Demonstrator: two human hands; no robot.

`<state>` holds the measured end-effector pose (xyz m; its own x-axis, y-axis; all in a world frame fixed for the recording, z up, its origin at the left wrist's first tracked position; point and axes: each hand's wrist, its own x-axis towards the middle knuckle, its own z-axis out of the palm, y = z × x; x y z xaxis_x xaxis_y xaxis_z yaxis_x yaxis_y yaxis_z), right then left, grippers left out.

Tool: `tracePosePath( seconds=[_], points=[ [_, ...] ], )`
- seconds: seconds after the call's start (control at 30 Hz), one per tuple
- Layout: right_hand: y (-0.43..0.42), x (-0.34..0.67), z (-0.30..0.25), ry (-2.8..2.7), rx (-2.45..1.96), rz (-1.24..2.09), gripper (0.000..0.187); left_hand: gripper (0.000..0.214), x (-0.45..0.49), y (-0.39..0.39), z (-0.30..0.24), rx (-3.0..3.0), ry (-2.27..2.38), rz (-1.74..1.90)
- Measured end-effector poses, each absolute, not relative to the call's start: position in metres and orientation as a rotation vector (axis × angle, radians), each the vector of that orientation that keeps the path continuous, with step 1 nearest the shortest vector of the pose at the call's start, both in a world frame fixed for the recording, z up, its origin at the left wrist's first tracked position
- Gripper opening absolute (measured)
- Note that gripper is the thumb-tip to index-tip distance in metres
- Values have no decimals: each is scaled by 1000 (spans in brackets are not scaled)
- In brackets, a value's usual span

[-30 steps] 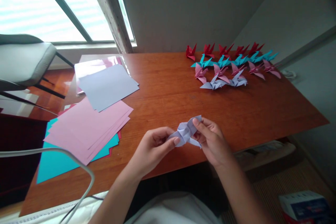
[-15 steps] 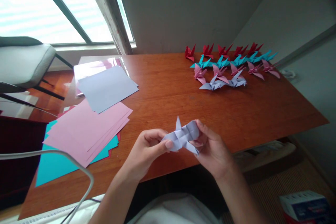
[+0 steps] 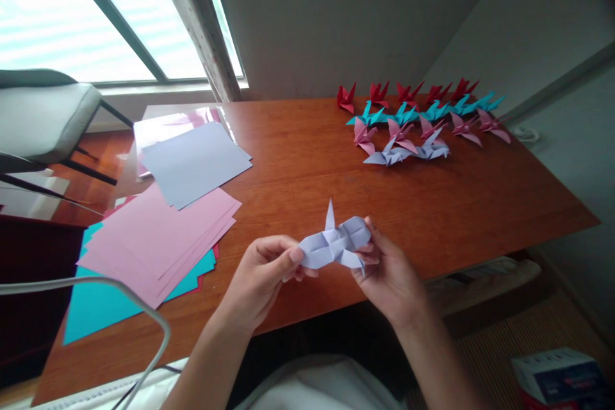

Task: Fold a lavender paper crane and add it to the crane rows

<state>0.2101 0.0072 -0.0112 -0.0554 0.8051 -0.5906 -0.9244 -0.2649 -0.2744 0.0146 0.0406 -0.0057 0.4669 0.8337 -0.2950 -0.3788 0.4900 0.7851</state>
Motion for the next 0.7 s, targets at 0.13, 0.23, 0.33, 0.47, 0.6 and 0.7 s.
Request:
tracePosePath(
  seconds=[0.13, 0.23, 0.33, 0.47, 0.6, 0.7],
  points=[
    [5, 207, -15, 21, -875, 1642, 18, 29, 15, 40, -3, 693, 758, 828],
    [5, 205, -17, -176, -1005, 1569, 18, 32, 16, 40, 0, 667, 803, 852],
    [4, 207, -18, -478, -1195, 1314, 22, 30, 18, 40, 1, 662, 847, 864],
    [-3, 211, -12, -870, -1440, 634, 16, 28, 21, 41, 1, 697, 901, 873],
    [-10, 207, 5, -1250, -1424, 383, 12, 26, 22, 41, 0, 746, 940, 874],
    [-11, 201, 16, -1469, -1389, 336, 13, 25, 21, 40, -2, 796, 959, 863]
  ],
)
